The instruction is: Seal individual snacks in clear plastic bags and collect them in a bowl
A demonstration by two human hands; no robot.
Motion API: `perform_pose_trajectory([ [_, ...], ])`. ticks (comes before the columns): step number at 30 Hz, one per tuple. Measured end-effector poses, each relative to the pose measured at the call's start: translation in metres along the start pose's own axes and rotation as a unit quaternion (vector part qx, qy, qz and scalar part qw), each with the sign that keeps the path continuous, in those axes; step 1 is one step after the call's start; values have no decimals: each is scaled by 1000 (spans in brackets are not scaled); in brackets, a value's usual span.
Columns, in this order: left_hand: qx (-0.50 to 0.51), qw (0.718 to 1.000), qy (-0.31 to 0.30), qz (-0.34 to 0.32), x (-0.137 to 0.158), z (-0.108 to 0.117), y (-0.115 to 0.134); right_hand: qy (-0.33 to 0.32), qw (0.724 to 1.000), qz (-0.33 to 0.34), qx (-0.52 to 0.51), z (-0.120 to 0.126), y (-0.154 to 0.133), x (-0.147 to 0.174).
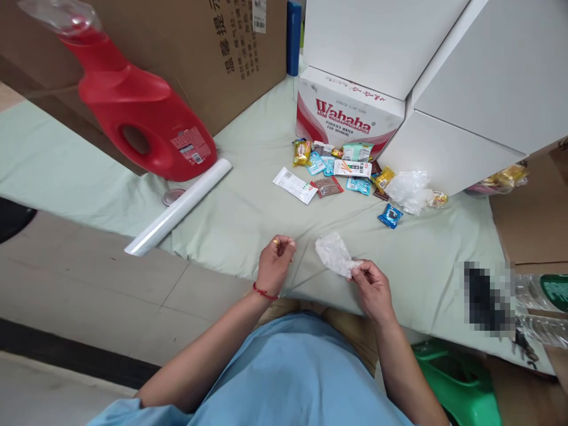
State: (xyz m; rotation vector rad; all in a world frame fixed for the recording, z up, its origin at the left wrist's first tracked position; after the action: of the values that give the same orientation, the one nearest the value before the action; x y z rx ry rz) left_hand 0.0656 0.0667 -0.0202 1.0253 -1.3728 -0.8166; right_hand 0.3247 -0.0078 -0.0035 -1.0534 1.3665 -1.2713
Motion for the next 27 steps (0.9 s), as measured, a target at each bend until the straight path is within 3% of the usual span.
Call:
perform_pose_trajectory([
  [4, -88, 991, -102, -27, 27, -40, 10, 15, 982, 106, 155, -4, -33, 7],
  [7, -137, 981, -124, -60, 35, -67, 15, -1, 960, 162, 229, -20, -48, 11],
  [9, -112, 985, -128, -31, 30, -74, 7, -9, 955, 170, 241, -25, -49, 13],
  [12, -71, 992, -108, -9, 19, -68, -2, -27, 972, 120, 202, -22, -37, 11],
  [15, -122, 985, -88, -86, 23, -61, 9, 21, 995, 13, 95, -1, -16, 6],
  [17, -163, 969, -111, -146, 35, -66, 20, 53, 997, -36, 49, 7, -6, 0],
  [21, -185, 941, -173, -224, 56, -79, 32, 16, 997, -76, 27, -5, 3, -21],
  [24, -133, 964, -145, -180, 44, -66, 26, 64, 991, -105, -46, 0, 9, -31],
  [27, 10, 995, -92, -47, 19, -44, 3, 90, 975, -156, -130, 1, 21, -28],
])
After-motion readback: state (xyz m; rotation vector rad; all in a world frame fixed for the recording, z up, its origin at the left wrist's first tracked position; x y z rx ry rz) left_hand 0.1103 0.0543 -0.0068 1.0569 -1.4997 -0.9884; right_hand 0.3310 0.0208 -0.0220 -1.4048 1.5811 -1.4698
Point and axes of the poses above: each hand's wrist, its own x-axis away from the middle knuckle, its own z-axis out of the back of the hand, y = z × x, the point moved 10 cm from there along -x, towards the middle knuckle, and after that the axes turned 9 degrees about z, right-handed, at the moved point
